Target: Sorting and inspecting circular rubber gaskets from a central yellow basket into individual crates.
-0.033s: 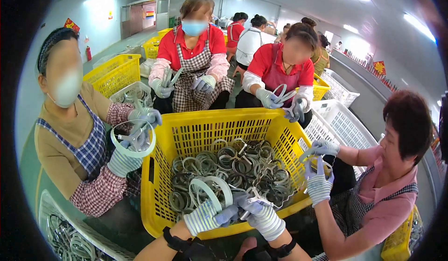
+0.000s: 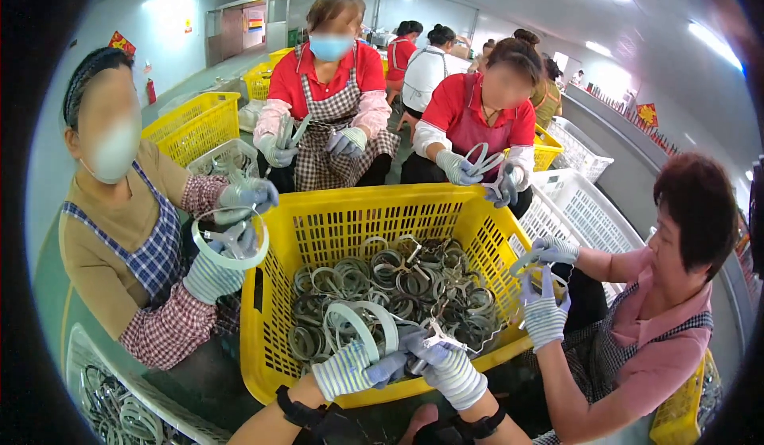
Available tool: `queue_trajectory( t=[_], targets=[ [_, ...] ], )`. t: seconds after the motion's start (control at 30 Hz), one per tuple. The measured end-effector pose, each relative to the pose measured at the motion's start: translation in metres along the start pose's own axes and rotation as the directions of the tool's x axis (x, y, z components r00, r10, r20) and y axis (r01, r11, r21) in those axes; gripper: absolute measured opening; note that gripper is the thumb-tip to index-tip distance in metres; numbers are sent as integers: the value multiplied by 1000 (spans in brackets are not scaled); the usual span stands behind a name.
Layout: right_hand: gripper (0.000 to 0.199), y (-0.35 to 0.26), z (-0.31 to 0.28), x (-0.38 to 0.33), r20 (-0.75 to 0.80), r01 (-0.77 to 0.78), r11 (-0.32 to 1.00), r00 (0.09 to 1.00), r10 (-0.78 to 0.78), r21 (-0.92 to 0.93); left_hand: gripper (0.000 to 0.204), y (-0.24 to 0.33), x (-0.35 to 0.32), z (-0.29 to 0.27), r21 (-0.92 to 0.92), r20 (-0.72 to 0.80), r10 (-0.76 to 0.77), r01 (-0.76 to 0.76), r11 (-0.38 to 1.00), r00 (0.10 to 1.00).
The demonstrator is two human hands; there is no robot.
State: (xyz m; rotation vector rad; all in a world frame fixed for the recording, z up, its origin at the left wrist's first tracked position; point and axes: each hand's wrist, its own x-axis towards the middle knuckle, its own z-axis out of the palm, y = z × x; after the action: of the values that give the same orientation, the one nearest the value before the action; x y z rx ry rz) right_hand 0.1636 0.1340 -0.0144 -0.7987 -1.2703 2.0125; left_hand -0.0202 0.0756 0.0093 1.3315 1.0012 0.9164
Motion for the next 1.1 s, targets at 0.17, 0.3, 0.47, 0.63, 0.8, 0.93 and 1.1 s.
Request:
queue_trajectory(
  t=[0.17, 0.3, 0.47, 0.63, 0.8, 0.93, 1.1],
  targets=[
    [35, -1, 0, -2, 27, -99, 994, 995, 97, 43, 33, 4, 2, 5, 349, 160, 182, -228, 909, 970],
    [27, 15, 1, 0, -32, -4, 992, 999, 8, 128, 29, -13, -1, 2, 590, 143, 238, -276, 759, 961],
    [21, 3, -8, 0, -225, 143, 988, 966, -128, 53, 18, 1, 9, -2, 655, -357, 467, -139, 743, 809],
    [17, -9, -22, 4, -248, 215, 857, 963, -106, 468, 24, 7, 13, -30, 690, -219, 629, -338, 641, 746],
    [22, -29, -15, 1, -157, 78, 799, 987, 21, 596, 21, 1, 7, -28, 769, 84, 413, -323, 552, 907],
    [19, -33, -11, -3, -235, 156, 923, 969, -74, 353, 19, 3, -1, -30, 571, -209, 281, -117, 813, 937],
    [25, -23, -15, -6, -62, 273, 846, 940, -336, -458, 26, 5, -6, -45, -433, -458, 60, -281, 856, 887]
  ],
)
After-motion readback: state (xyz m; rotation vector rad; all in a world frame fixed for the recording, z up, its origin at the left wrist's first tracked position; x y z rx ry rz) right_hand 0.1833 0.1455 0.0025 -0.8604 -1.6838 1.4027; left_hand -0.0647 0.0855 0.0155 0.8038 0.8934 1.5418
